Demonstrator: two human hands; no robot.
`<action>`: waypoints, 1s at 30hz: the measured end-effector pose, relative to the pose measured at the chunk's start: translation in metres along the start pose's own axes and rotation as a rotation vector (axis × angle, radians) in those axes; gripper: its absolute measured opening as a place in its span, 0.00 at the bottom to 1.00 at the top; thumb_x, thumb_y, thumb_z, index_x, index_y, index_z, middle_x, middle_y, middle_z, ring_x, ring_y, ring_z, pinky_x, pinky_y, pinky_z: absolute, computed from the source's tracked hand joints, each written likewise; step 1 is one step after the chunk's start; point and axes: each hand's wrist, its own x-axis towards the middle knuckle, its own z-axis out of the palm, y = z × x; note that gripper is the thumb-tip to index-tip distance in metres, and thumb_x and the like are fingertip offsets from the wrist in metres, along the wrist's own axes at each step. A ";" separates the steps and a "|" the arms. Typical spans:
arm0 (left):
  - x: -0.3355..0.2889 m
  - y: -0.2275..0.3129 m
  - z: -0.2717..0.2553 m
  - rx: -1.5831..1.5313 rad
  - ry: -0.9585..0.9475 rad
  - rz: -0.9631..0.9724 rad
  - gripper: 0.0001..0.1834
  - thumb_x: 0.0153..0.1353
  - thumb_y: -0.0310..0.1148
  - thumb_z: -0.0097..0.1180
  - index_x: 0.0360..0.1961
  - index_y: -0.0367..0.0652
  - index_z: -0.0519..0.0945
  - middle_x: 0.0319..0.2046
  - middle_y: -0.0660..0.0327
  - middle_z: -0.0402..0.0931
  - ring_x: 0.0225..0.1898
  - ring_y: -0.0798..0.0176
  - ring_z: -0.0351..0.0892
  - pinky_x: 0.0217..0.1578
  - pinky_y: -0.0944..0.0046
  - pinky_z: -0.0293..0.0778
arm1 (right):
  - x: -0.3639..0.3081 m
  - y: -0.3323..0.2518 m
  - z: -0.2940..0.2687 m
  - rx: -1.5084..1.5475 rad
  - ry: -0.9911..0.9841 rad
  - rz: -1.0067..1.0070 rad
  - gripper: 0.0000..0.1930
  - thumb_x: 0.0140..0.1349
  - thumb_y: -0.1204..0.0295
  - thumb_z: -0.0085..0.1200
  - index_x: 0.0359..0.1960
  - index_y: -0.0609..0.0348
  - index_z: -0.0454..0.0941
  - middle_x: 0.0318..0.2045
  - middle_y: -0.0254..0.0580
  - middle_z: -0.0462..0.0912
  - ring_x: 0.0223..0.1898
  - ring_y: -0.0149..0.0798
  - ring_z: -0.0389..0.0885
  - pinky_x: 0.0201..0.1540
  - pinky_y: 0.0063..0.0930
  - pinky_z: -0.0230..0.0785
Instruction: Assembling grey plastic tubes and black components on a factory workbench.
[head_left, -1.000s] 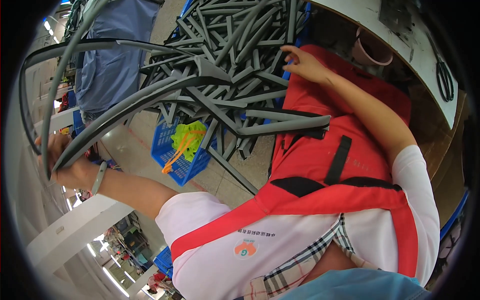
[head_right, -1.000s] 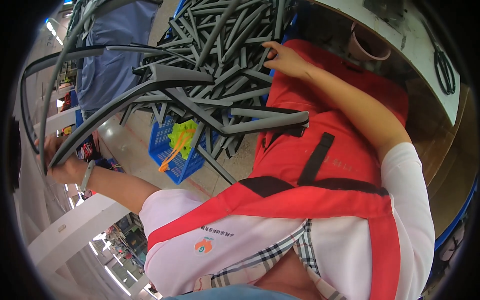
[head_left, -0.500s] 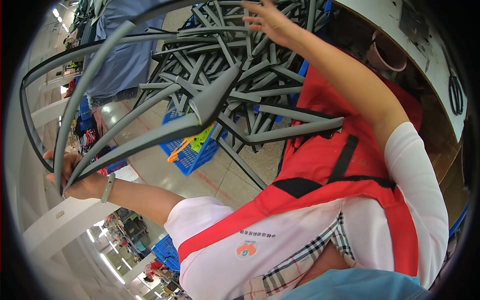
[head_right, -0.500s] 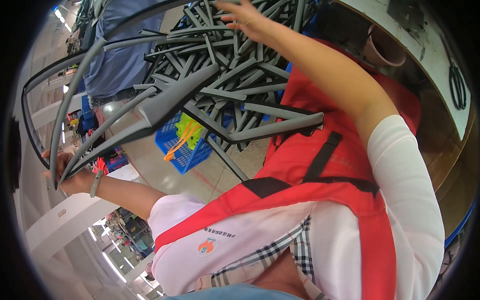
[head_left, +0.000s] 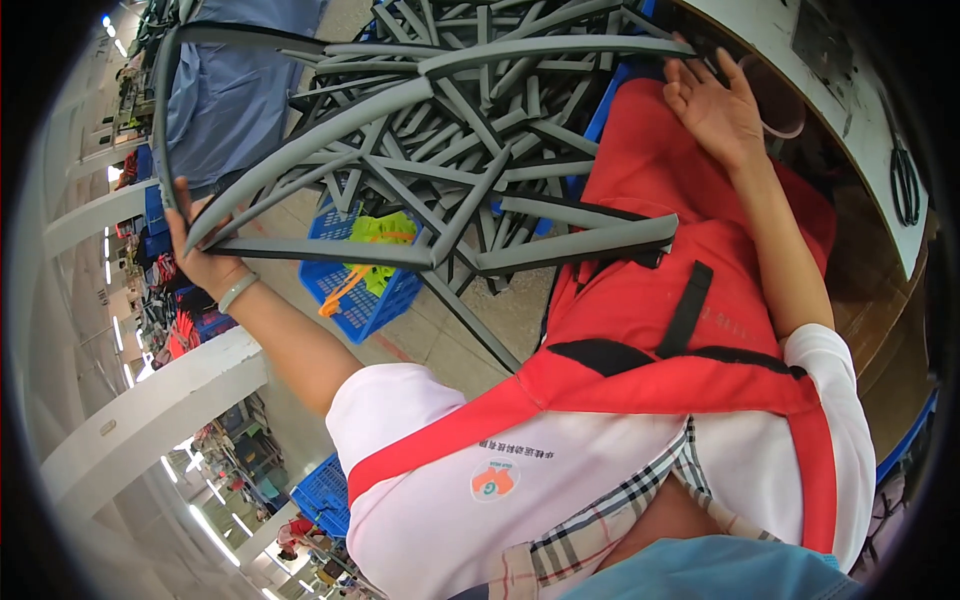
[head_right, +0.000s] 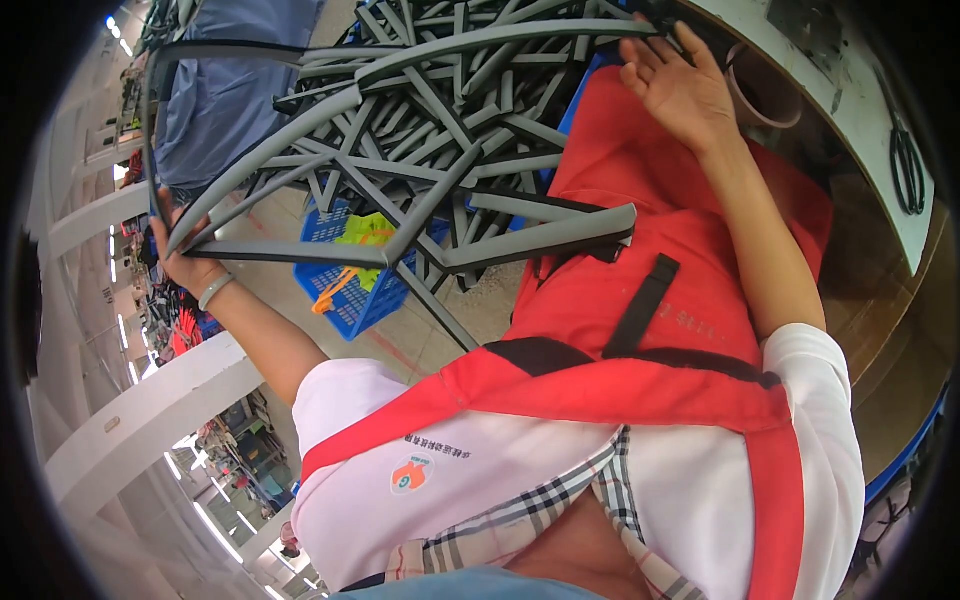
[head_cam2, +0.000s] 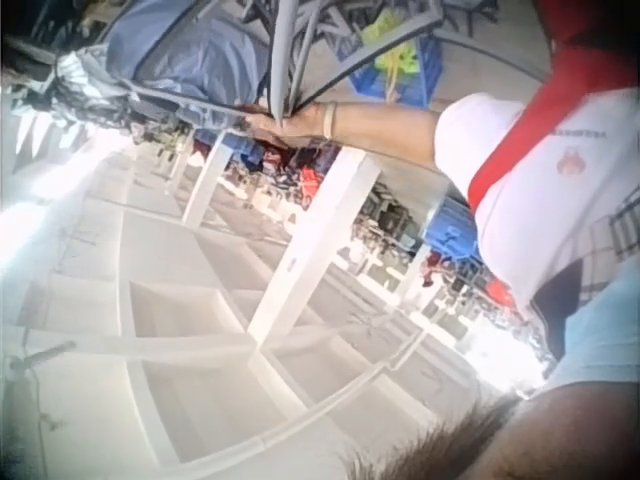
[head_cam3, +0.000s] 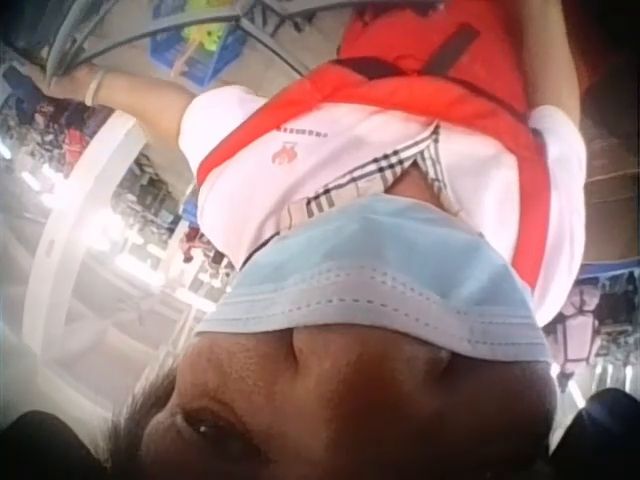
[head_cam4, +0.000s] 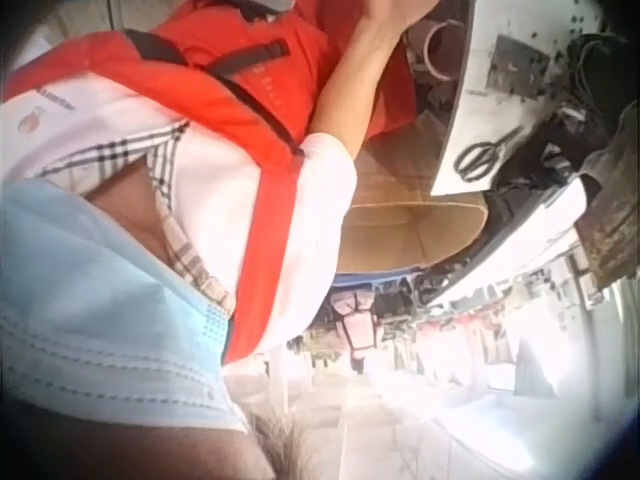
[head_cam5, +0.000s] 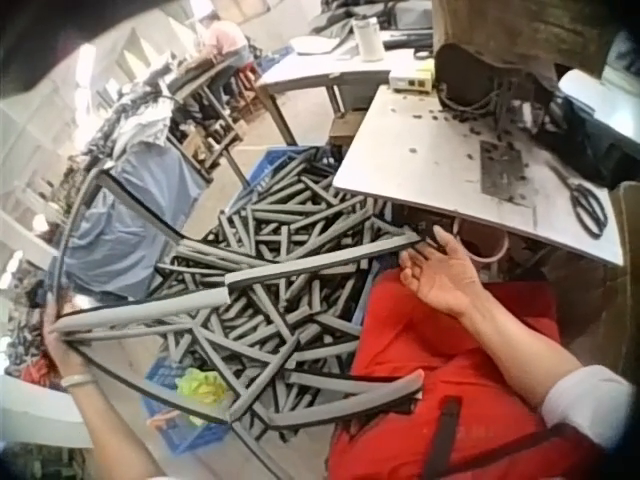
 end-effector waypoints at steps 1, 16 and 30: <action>-0.003 -0.009 -0.003 0.120 0.043 0.000 0.26 0.69 0.43 0.50 0.58 0.32 0.71 0.13 0.71 0.57 0.18 0.73 0.56 0.22 0.71 0.53 | -0.004 -0.005 0.000 0.027 -0.006 -0.019 0.20 0.66 0.64 0.53 0.57 0.59 0.72 0.49 0.48 0.78 0.51 0.44 0.77 0.53 0.36 0.70; -0.001 -0.168 -0.024 1.128 0.012 -0.396 0.16 0.62 0.33 0.61 0.50 0.39 0.78 0.25 0.65 0.77 0.26 0.74 0.75 0.23 0.73 0.69 | -0.087 0.017 -0.008 -1.058 0.301 0.134 0.16 0.68 0.59 0.50 0.26 0.57 0.76 0.24 0.27 0.72 0.27 0.23 0.66 0.34 0.19 0.57; 0.083 -0.338 0.033 1.032 -0.142 0.070 0.15 0.59 0.40 0.59 0.40 0.39 0.84 0.35 0.52 0.84 0.37 0.56 0.84 0.42 0.61 0.76 | -0.098 -0.002 -0.031 -2.192 0.546 -0.494 0.22 0.64 0.66 0.57 0.59 0.56 0.71 0.48 0.44 0.77 0.50 0.38 0.75 0.52 0.26 0.66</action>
